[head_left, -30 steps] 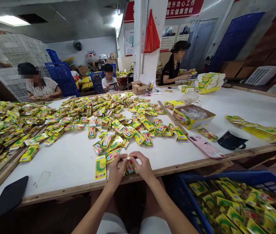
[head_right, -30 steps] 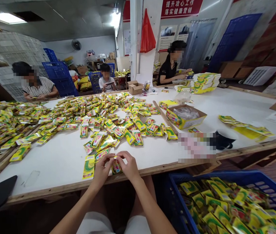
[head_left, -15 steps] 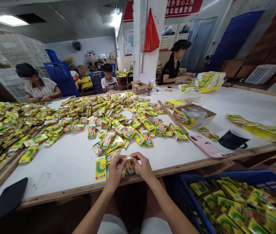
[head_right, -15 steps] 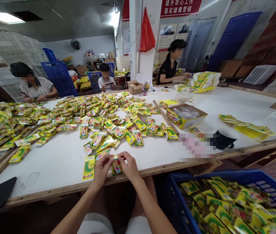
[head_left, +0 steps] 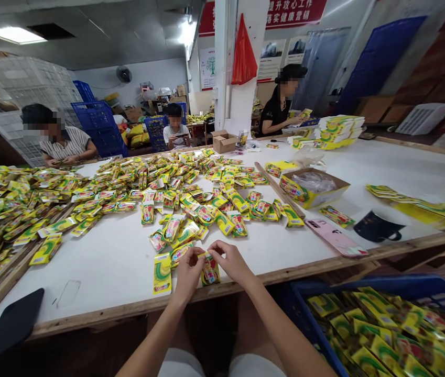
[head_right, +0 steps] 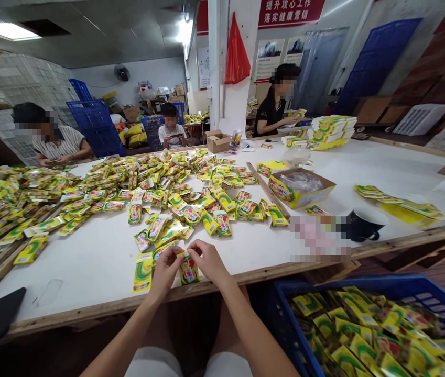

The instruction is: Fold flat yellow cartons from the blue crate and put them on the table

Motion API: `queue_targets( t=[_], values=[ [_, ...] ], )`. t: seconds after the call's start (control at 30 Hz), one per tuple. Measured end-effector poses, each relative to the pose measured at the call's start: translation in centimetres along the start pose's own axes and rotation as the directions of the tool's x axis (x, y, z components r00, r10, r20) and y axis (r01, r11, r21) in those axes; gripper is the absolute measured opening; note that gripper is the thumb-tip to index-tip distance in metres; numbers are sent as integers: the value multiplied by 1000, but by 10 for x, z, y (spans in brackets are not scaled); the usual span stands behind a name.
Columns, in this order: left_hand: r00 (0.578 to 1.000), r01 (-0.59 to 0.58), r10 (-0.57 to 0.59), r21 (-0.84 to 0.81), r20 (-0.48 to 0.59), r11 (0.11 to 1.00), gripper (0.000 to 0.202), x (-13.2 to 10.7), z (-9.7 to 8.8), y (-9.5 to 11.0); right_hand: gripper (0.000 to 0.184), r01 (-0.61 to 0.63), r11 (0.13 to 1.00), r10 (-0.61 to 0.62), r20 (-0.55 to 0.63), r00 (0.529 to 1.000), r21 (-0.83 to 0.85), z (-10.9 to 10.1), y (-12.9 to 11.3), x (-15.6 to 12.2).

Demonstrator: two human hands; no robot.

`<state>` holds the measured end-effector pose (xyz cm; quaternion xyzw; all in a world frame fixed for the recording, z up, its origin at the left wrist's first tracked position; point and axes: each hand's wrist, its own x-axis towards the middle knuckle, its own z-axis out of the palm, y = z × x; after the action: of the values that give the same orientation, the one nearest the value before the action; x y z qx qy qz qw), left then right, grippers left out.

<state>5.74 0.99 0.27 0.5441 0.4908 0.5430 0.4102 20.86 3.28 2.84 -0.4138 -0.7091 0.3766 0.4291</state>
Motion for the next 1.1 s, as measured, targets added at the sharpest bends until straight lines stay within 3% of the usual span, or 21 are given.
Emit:
queue_targets(
  t=[0.17,0.47,0.63,0.83,1.0,1.1],
  values=[
    [1000,-15,14,33,26,999,20,-5,-7,-11,13,21,1000,-21,-10,1000,8,-1,3,-1],
    [998,-21,23,-32,67,999,21,-6,-12,-15,16,-70,964,70,6,998,256,10,22,-19],
    [994,-54,48,65,97,996,18,-5,-14,-4,13,-36,973,53,-68,996,229,19,20,-22],
    [965,-229,178,295,191,928,14,-5,-23,7,10,-18,982,39,-109,993,190,29,18,-22],
    [974,-139,97,201,205,970,17,0,-24,10,9,-27,990,42,-108,993,142,27,16,-23],
    [967,-173,116,250,226,953,14,4,-23,14,9,-18,994,30,-107,994,106,26,16,-24]
  ],
)
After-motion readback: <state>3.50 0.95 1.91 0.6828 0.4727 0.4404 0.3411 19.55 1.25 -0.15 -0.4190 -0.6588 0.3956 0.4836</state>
